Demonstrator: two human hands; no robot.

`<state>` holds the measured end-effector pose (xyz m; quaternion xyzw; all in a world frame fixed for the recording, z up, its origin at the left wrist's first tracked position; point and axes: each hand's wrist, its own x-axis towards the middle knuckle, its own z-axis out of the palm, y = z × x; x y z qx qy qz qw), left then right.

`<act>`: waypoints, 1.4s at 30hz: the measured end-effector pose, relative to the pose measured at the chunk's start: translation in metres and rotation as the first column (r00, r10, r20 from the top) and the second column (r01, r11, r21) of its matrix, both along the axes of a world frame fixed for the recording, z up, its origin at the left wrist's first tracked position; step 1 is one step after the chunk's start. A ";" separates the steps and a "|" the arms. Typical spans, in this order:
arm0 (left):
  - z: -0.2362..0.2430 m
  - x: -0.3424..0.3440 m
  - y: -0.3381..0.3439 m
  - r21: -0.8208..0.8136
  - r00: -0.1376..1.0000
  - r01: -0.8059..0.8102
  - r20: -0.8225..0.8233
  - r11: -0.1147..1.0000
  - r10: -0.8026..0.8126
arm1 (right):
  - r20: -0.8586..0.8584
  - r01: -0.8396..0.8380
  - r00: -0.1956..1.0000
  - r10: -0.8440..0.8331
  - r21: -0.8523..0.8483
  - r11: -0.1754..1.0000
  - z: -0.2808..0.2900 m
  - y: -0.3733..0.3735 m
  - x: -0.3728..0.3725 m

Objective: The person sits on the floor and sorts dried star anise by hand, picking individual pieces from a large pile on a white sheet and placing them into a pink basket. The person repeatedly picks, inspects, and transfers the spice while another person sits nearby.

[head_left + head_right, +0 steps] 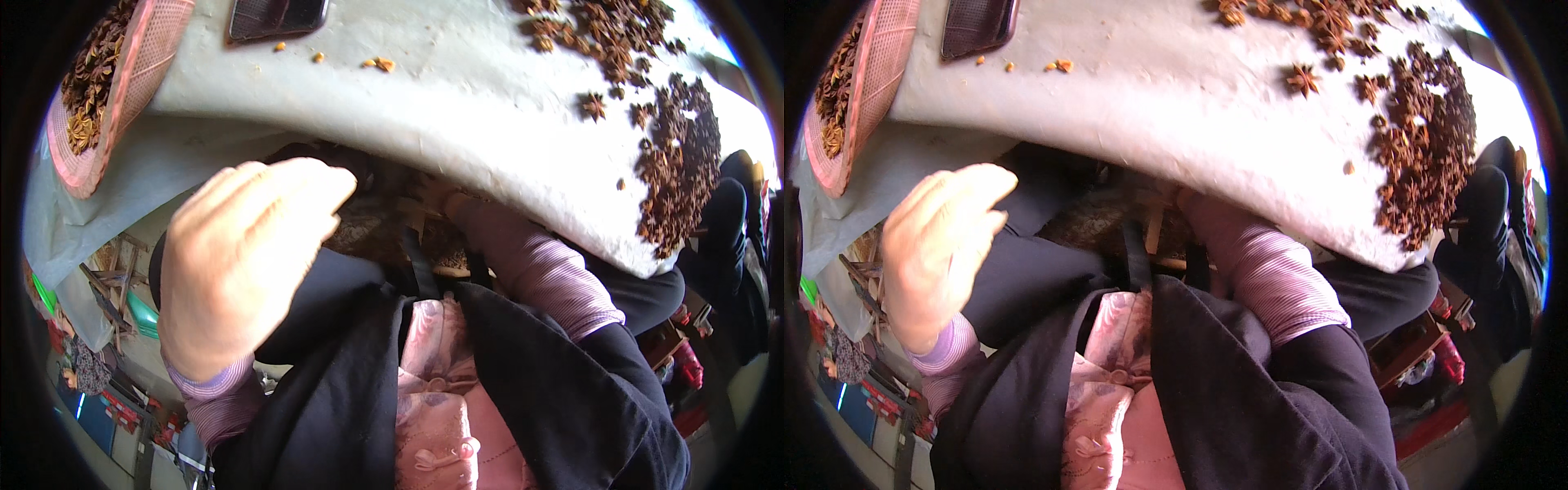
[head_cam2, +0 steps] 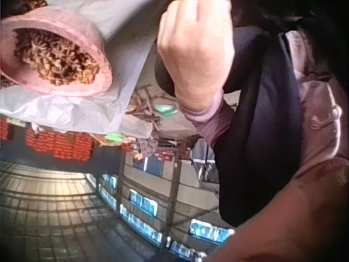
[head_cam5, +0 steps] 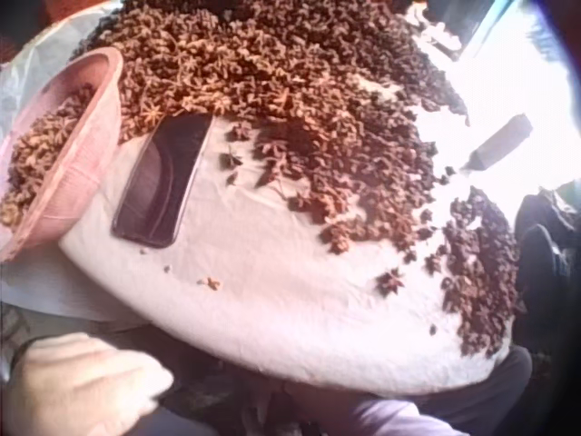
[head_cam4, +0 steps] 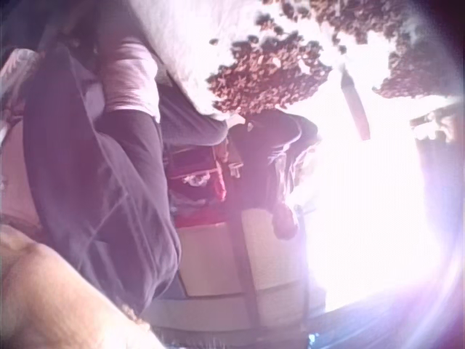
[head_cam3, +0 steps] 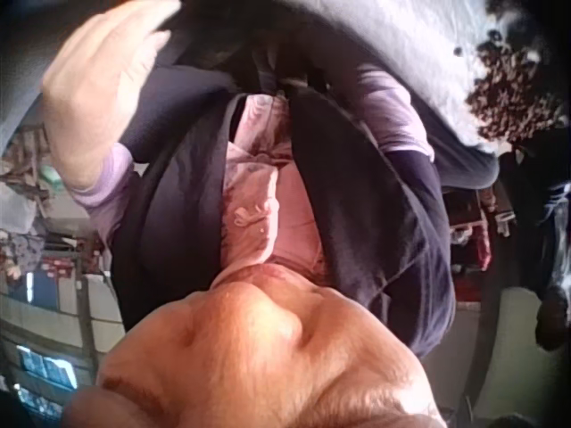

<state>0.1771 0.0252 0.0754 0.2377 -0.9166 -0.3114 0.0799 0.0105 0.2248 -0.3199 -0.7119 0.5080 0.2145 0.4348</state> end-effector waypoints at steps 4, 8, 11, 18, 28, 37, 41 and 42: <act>0.004 -0.007 0.001 0.066 0.998 0.026 -0.051 0.998 -0.023 | 0.035 0.006 0.999 -0.010 0.123 0.992 -0.008 -0.025 -0.011; 0.005 -0.020 0.009 0.079 0.997 0.069 0.035 0.994 -0.072 | 0.072 -0.053 0.997 0.036 0.243 0.969 0.014 -0.018 -0.023; -0.001 -0.027 0.011 0.000 0.990 0.140 0.016 0.990 -0.140 | 0.081 -0.002 0.997 -0.011 0.165 0.986 0.047 0.007 -0.028; -0.032 -0.041 0.006 0.119 0.999 0.048 -0.002 0.992 -0.048 | 0.374 0.505 -0.008 -0.927 0.802 0.319 0.216 0.013 -0.049; -0.034 -0.094 0.132 0.708 0.944 -0.080 -0.172 0.701 0.281 | 0.576 0.587 -0.493 -0.652 0.774 0.239 0.329 0.048 -0.095; -0.043 -0.140 0.155 0.773 0.918 -0.083 -0.186 0.629 0.349 | 0.542 0.437 -0.562 -0.625 0.836 0.333 0.329 0.055 -0.148; -0.051 -0.157 0.149 0.778 0.918 -0.041 -0.218 0.627 0.330 | 0.701 0.669 -0.361 -0.615 0.655 0.353 0.320 0.042 -0.160; -0.052 -0.162 0.150 0.781 0.911 -0.039 -0.228 0.623 0.343 | 0.692 0.694 -0.381 -0.613 0.652 0.305 0.319 0.040 -0.161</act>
